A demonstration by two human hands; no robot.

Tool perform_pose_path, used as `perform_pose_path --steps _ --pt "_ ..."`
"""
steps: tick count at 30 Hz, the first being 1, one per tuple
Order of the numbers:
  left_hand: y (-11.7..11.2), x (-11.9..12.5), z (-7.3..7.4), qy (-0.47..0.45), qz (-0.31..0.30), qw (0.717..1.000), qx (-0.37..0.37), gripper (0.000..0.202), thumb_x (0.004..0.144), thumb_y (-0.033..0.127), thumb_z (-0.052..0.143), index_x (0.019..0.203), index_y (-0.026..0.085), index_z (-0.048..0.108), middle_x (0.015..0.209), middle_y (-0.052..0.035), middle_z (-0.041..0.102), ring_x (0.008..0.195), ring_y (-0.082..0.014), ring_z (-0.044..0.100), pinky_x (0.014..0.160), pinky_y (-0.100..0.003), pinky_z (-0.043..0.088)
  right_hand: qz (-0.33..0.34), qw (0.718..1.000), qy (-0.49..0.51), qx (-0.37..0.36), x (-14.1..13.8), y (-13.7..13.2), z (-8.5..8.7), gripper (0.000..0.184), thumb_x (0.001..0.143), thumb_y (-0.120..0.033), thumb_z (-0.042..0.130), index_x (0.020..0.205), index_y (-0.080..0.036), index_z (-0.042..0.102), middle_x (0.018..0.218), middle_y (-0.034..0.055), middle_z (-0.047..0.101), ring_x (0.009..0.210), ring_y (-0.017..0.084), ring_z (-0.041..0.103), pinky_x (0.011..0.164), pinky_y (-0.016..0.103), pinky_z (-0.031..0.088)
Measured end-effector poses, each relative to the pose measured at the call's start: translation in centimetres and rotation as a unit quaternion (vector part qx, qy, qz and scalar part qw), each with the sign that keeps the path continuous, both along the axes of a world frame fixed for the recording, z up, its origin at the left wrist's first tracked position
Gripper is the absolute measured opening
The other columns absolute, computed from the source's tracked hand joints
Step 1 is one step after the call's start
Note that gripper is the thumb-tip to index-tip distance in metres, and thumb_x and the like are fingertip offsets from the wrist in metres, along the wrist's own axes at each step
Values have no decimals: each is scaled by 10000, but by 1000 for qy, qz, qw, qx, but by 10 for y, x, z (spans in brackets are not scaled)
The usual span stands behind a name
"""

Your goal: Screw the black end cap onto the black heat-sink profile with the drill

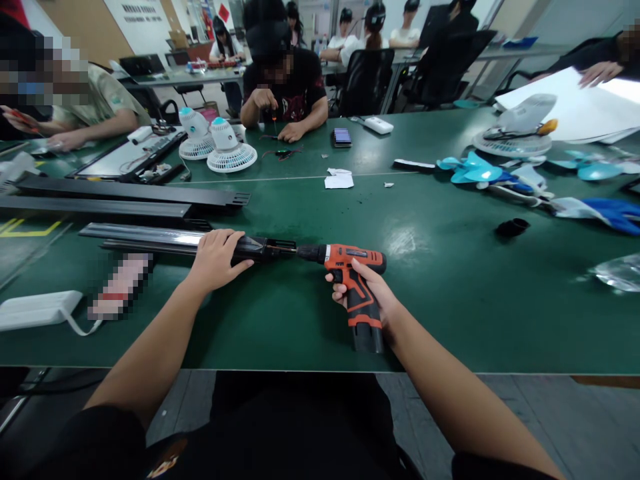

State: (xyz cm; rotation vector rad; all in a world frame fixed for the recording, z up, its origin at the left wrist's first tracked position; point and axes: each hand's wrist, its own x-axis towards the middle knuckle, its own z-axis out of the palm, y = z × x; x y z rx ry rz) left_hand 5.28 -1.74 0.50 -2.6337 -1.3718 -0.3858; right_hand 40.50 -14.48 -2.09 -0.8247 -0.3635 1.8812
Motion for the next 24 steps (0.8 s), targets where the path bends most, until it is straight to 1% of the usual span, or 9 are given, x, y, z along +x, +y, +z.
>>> perform_pose_path --steps 6,12,15,19,22,24 --pt "1 -1 -1 -7 -3 1000 -10 644 976 573 566 1492 195 489 1403 -189 560 1315 -398 480 1160 -568 321 -3 1000 -14 1 0 0 -1 337 903 -459 726 1111 -201 666 999 94 724 620 125 501 618 330 515" --pt "0 0 0 1 2 1000 1 626 975 568 585 1460 181 507 1396 -184 572 1311 -385 491 1161 -546 330 -16 1000 1 0 -1 -1 -3 369 887 -443 758 1144 -187 688 1053 110 745 627 120 507 599 298 526" --pt "0 0 0 3 0 1000 2 621 979 567 583 1456 177 508 1397 -184 573 1311 -382 492 1164 -543 329 -21 1000 9 -9 -1 -2 -3 380 879 -436 780 1145 -176 698 1042 108 755 630 114 518 603 285 538" --pt "0 0 0 3 0 1000 7 609 978 571 586 1451 197 505 1390 -172 577 1304 -371 497 1159 -536 340 -22 999 1 -27 -1 -2 -1 333 898 -416 767 1107 -165 706 1028 110 764 626 109 524 594 274 539" --pt "0 0 0 7 1 1000 7 614 981 575 583 1449 185 507 1388 -179 579 1306 -372 499 1162 -538 338 -21 999 -2 -29 -1 -2 0 305 896 -390 763 1098 -170 703 1016 107 769 618 109 528 586 274 538" --pt "0 0 1 9 2 1000 4 621 985 576 575 1452 172 507 1393 -188 577 1310 -379 497 1161 -543 337 -22 999 0 -29 -1 -1 0 324 875 -375 779 1106 -160 701 1008 109 770 613 106 534 588 270 541"
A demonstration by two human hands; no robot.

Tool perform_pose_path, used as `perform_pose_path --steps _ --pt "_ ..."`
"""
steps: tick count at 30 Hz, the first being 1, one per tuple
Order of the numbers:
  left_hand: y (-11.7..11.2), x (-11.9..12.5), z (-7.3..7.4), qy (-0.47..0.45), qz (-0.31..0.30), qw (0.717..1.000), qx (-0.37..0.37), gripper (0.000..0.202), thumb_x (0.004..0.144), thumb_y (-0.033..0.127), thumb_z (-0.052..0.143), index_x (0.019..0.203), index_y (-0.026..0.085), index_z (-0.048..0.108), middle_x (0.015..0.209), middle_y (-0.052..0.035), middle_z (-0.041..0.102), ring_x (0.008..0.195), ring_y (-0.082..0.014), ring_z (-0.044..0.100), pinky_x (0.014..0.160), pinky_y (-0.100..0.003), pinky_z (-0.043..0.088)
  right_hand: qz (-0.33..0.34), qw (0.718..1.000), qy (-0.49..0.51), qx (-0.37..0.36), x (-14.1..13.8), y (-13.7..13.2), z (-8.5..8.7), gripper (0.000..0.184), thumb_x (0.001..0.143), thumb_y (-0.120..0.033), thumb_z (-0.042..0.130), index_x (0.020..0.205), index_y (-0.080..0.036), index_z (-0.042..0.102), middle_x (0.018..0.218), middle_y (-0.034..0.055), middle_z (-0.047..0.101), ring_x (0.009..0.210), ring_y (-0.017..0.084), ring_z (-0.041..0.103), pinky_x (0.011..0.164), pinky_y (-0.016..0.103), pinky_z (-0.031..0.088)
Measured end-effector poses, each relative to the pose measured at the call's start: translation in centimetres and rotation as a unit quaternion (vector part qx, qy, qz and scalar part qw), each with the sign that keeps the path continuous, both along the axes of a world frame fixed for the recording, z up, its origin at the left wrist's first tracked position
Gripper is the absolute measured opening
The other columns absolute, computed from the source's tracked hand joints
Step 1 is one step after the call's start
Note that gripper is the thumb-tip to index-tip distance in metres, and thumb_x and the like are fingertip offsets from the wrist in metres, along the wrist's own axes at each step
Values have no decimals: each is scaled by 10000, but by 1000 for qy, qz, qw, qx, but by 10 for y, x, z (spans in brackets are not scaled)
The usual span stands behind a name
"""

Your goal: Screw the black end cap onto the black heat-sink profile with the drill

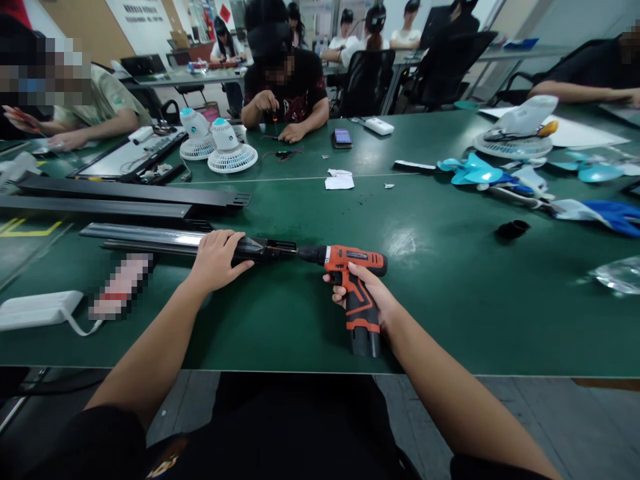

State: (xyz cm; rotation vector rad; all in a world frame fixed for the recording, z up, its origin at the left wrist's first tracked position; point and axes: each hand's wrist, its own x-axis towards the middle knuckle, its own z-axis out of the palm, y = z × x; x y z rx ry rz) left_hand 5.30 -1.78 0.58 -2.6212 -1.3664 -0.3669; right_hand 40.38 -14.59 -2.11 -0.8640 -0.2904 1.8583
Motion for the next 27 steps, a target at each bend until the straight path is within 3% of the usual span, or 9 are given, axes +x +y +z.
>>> perform_pose_path --steps 11,20,27 --pt "0 1 -1 6 4 1000 4 632 981 573 592 1441 146 524 1395 -192 578 1305 -384 495 1160 -541 336 0 1000 -12 13 0 0 -1 298 869 -366 775 1094 -184 703 1010 109 777 604 119 541 586 292 548" --pt "0 1 -2 -4 -1 1000 10 627 981 578 586 1422 136 534 1371 -200 585 1291 -388 502 1154 -553 341 5 1000 -8 -3 1 1 -2 378 825 -386 814 1091 -133 727 977 119 770 627 111 540 610 277 535" --pt "-1 2 0 -2 1 1000 6 625 979 573 598 1419 133 541 1366 -193 592 1286 -382 507 1157 -550 346 8 1000 -14 13 1 -2 -5 315 882 -402 765 1094 -174 724 983 99 754 633 130 541 626 305 549"
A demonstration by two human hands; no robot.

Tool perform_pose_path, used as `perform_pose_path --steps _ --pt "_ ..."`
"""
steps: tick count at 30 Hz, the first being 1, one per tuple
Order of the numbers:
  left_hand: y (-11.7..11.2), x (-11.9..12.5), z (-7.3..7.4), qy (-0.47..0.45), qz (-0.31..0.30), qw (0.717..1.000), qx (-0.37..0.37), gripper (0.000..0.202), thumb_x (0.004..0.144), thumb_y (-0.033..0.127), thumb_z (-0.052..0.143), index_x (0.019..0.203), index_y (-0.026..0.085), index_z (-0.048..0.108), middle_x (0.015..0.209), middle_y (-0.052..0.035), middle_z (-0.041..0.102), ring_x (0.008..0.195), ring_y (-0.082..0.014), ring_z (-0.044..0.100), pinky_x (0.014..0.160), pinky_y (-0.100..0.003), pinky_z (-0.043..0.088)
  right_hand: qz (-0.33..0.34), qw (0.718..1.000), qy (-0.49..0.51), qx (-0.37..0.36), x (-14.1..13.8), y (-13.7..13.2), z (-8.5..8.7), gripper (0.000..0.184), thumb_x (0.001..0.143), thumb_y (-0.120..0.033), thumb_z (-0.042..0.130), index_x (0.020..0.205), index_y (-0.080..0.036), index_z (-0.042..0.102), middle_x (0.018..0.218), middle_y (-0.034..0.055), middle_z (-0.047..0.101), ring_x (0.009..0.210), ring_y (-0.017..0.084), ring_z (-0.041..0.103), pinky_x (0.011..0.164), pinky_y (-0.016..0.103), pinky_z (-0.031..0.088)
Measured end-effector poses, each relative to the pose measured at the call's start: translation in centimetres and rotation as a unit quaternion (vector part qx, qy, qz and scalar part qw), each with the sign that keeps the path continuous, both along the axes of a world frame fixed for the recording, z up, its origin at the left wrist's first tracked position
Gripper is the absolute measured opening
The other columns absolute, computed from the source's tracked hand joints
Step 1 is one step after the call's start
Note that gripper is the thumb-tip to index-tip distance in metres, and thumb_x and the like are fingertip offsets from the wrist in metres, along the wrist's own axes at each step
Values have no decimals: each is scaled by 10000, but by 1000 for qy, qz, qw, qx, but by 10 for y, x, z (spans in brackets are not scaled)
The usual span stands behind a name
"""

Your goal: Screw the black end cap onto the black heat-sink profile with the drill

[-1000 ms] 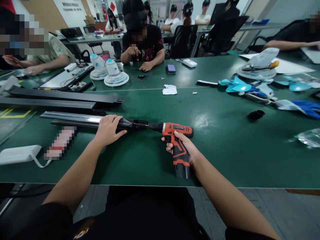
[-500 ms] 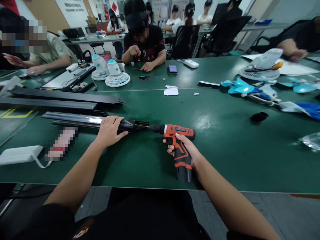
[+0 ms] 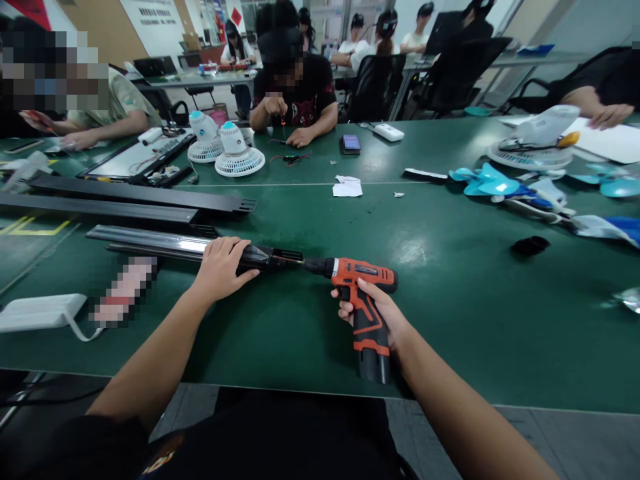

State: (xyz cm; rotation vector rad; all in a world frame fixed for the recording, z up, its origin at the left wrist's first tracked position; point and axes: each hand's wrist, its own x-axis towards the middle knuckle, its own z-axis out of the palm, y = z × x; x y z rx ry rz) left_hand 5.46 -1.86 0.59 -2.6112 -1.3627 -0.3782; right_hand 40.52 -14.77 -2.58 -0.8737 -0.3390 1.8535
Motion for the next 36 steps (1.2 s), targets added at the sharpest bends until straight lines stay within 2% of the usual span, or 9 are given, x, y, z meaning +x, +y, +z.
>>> perform_pose_path --steps 8,14,17,21,28,36 --pt "1 -1 -1 -6 -4 1000 -3 620 977 562 608 1434 149 538 1361 -186 594 1300 -383 498 1175 -559 331 18 1000 20 -15 3 -2 -1 304 874 -392 761 1063 -154 745 968 86 733 650 125 554 686 273 593" --pt "0 -1 -2 -8 -6 1000 2 610 979 550 609 1437 155 534 1358 -186 595 1303 -381 500 1179 -561 334 16 999 20 -22 3 -2 2 279 880 -415 740 1041 -188 748 968 73 734 648 134 551 688 285 594" --pt "0 -1 -2 -3 -6 1000 5 607 985 555 599 1430 147 535 1358 -189 597 1296 -380 504 1177 -563 339 30 999 30 -22 5 -3 4 335 855 -444 769 1060 -180 756 857 59 708 657 147 547 677 281 581" --pt "0 -1 -2 -7 -8 1000 2 605 989 554 587 1441 156 528 1364 -193 596 1305 -385 500 1181 -577 335 75 996 40 -20 8 -3 4 417 825 -524 793 1045 -170 764 658 24 590 662 176 539 592 274 526" --pt "1 -1 -2 -19 -8 1000 -11 615 980 553 596 1466 185 515 1381 -190 587 1323 -395 492 1189 -589 322 91 996 20 10 9 -2 2 503 822 -613 756 1071 -177 736 644 12 520 631 176 474 539 283 420" --pt "0 1 0 -22 -7 1000 -9 626 963 586 606 1419 161 543 1348 -192 601 1303 -391 507 1180 -579 322 80 997 8 12 7 -1 6 482 811 -612 786 1022 -179 760 627 -1 503 607 146 422 553 265 431"
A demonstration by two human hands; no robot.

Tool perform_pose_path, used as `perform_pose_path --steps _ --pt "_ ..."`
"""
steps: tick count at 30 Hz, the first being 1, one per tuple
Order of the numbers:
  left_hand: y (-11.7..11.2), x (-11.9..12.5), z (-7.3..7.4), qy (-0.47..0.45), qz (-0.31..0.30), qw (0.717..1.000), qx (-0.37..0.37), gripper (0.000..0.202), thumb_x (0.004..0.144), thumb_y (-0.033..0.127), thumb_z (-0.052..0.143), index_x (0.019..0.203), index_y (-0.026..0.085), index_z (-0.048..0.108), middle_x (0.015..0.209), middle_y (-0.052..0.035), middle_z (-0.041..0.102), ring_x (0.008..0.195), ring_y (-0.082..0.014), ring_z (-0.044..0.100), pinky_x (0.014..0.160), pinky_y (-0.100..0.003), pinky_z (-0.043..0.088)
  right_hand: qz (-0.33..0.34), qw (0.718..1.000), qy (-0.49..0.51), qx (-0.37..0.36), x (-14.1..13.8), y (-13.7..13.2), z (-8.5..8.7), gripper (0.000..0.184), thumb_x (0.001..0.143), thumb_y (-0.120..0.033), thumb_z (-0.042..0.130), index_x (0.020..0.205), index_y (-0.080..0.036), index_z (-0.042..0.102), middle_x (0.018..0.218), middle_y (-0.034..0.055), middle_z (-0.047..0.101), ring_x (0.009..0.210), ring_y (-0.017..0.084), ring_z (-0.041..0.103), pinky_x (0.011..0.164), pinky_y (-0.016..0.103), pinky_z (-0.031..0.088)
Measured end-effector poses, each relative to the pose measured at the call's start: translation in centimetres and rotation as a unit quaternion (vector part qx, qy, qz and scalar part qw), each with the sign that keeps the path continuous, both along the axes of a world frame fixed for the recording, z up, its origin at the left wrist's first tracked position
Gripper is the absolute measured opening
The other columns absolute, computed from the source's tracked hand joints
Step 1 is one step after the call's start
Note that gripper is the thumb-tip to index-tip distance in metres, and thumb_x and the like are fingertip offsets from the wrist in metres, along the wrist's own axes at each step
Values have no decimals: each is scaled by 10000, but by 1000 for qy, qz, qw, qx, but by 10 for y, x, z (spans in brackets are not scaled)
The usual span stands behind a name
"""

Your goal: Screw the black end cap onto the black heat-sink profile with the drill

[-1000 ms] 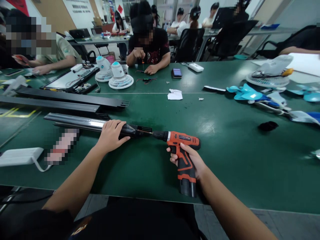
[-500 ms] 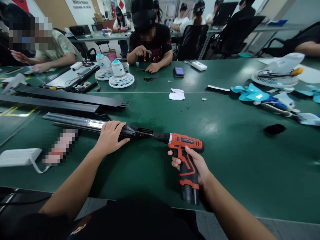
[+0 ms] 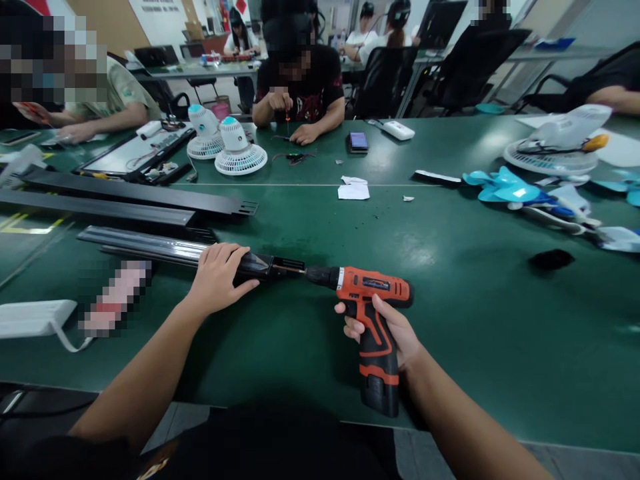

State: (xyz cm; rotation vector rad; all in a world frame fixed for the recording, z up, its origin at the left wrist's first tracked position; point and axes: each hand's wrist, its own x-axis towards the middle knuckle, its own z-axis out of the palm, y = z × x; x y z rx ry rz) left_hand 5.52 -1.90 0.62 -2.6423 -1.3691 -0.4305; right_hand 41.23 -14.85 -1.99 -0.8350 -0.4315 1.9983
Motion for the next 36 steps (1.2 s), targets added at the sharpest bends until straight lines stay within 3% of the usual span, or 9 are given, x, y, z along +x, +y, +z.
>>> perform_pose_path --steps 10,16,20,22,25,27,30,36 --pt "4 0 0 -4 6 1000 -17 652 934 648 618 1395 194 543 1332 -162 612 1277 -376 513 1153 -579 318 -15 1000 20 -12 -8 1 2 437 814 -608 784 978 -208 723 606 -25 431 590 138 358 540 252 453" --pt "2 2 2 -14 12 1000 -22 632 944 637 609 1384 186 567 1329 -168 631 1272 -378 532 1169 -587 306 -48 998 28 -3 -12 -2 0 400 873 -591 711 999 -212 724 695 6 516 575 133 313 572 287 482" --pt "6 5 10 -8 5 1000 -21 608 948 676 595 1325 200 622 1283 -159 674 1227 -368 587 1192 -616 284 -22 999 26 -11 -11 -3 0 413 853 -613 719 996 -226 724 640 -7 464 573 150 297 545 309 452" --pt "10 7 18 13 -2 1000 -20 595 935 712 599 1223 196 665 1166 -136 705 1136 -344 631 1211 -624 266 -13 999 29 -18 -10 -3 0 436 827 -628 737 977 -219 729 615 -17 429 572 149 294 529 300 419" --pt "16 14 30 37 -38 996 -72 579 920 683 653 1204 179 675 1140 -129 712 1092 -322 648 1112 -513 424 4 999 32 -19 -9 -2 0 476 820 -652 731 958 -197 733 594 -33 374 568 142 289 518 285 380" --pt "18 19 35 39 -67 992 -102 652 936 648 653 1385 177 608 1239 -140 702 1142 -333 643 1067 -487 456 13 999 32 -13 -7 -1 0 490 826 -653 727 962 -183 735 600 -38 356 569 138 282 508 277 362" --pt "19 27 37 14 -103 983 -154 666 975 606 615 1538 267 506 1299 -109 688 1191 -320 634 1052 -473 461 27 999 34 -10 -6 -1 1 506 824 -650 738 976 -167 735 606 -41 347 573 134 279 493 265 339" --pt "21 32 30 -41 -117 974 -189 462 992 543 598 1380 296 645 1329 -78 696 1218 -294 635 1068 -471 456 26 999 30 -5 -6 -1 1 494 820 -652 737 968 -181 731 602 -40 350 571 133 244 492 275 326"
